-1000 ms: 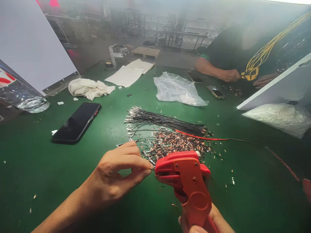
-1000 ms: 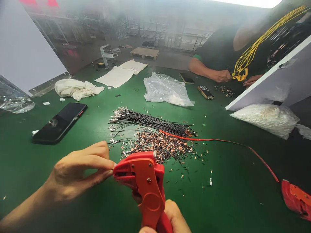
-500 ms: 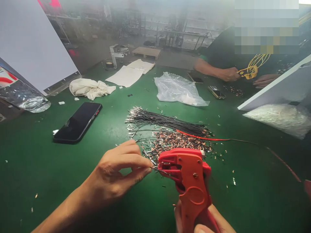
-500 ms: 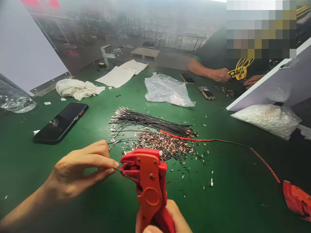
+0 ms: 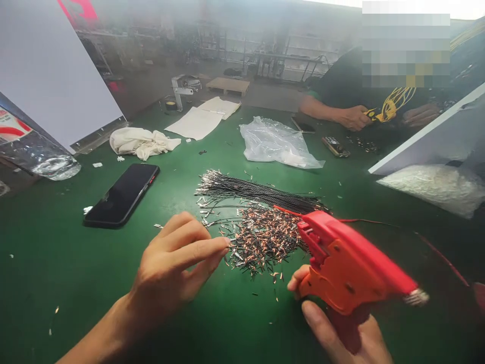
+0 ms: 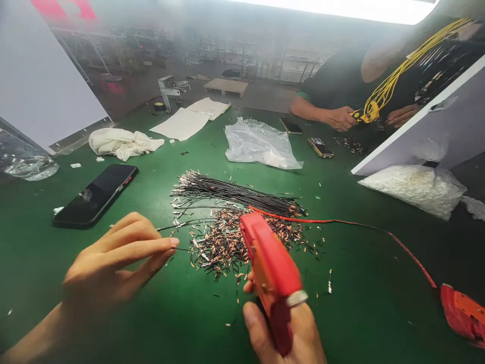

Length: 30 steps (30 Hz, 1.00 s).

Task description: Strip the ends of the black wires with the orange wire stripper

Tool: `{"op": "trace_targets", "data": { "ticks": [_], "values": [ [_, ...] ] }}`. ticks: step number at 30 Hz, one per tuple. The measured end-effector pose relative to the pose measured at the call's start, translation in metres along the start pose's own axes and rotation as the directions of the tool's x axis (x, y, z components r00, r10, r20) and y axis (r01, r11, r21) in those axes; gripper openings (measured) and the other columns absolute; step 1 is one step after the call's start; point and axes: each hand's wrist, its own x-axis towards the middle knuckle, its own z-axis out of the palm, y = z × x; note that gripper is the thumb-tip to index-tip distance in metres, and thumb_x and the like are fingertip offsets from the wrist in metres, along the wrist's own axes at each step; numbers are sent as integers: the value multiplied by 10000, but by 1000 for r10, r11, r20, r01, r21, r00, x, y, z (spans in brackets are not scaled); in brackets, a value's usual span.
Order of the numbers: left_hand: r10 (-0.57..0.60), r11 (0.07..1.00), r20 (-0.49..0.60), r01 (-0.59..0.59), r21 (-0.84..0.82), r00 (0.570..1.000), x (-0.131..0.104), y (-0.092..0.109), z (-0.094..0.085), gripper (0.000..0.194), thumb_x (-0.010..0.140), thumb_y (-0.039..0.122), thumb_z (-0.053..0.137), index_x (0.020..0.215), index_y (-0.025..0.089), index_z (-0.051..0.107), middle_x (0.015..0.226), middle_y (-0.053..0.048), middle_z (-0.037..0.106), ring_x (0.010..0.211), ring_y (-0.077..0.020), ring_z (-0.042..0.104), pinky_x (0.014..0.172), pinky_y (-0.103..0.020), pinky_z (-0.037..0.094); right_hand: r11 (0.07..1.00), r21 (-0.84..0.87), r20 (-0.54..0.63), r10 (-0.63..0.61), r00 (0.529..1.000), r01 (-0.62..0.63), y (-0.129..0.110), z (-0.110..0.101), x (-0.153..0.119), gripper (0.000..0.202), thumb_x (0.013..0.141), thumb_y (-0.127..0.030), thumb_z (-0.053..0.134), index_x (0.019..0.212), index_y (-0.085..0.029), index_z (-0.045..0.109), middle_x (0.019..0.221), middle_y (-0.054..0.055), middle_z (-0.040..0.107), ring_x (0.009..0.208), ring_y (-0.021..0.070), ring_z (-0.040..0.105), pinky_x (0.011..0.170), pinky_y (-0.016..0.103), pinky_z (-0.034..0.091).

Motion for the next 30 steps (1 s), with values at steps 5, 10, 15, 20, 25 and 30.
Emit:
{"op": "trace_targets", "data": {
  "ticks": [5,10,15,20,25,30],
  "values": [
    [52,977,-145,-20,212,988,-3,5,-3,216,761,-16,733,906,142,713,722,-17,592,710,-129,492,635,-268,447,800,-534,71,-279,958,273,11,-13,20,278,900,-388,571,1120,-217,582,929,74,661,826,277,622,690,401,515],
    [56,964,-164,-11,265,985,-8,8,-2,228,774,-11,720,920,164,713,758,-21,607,750,-143,512,669,-282,467,506,-654,341,-466,816,562,21,-11,23,470,829,-457,693,1146,-137,558,918,112,668,812,283,617,677,399,513],
    [59,974,-104,-34,224,993,-18,9,16,197,802,16,690,926,169,696,801,-32,634,796,-160,515,697,-305,481,455,-608,415,-516,749,650,20,12,9,670,778,-682,654,1090,-91,607,906,145,669,812,309,616,751,460,486],
    [52,997,-61,-48,64,997,-29,16,37,235,783,-32,676,964,118,681,808,-52,638,803,-163,516,691,-301,500,591,-573,361,-440,822,568,12,20,3,688,814,-665,623,1198,-94,614,1046,191,654,958,372,605,855,567,471],
    [98,995,19,-98,-8,995,-33,23,39,185,852,-2,610,1020,63,649,847,-97,697,812,-178,558,716,-320,519,919,-175,59,-347,936,352,-2,11,10,276,939,-248,559,1209,-203,595,1032,63,712,956,210,658,850,352,526],
    [204,977,115,-210,44,972,-32,22,39,189,964,127,494,1042,47,646,871,-133,717,801,-201,565,668,-327,496,896,-195,-14,-410,912,400,-11,14,16,164,842,-89,597,905,-216,679,754,-23,746,805,167,706,869,315,502]
  ]
}}
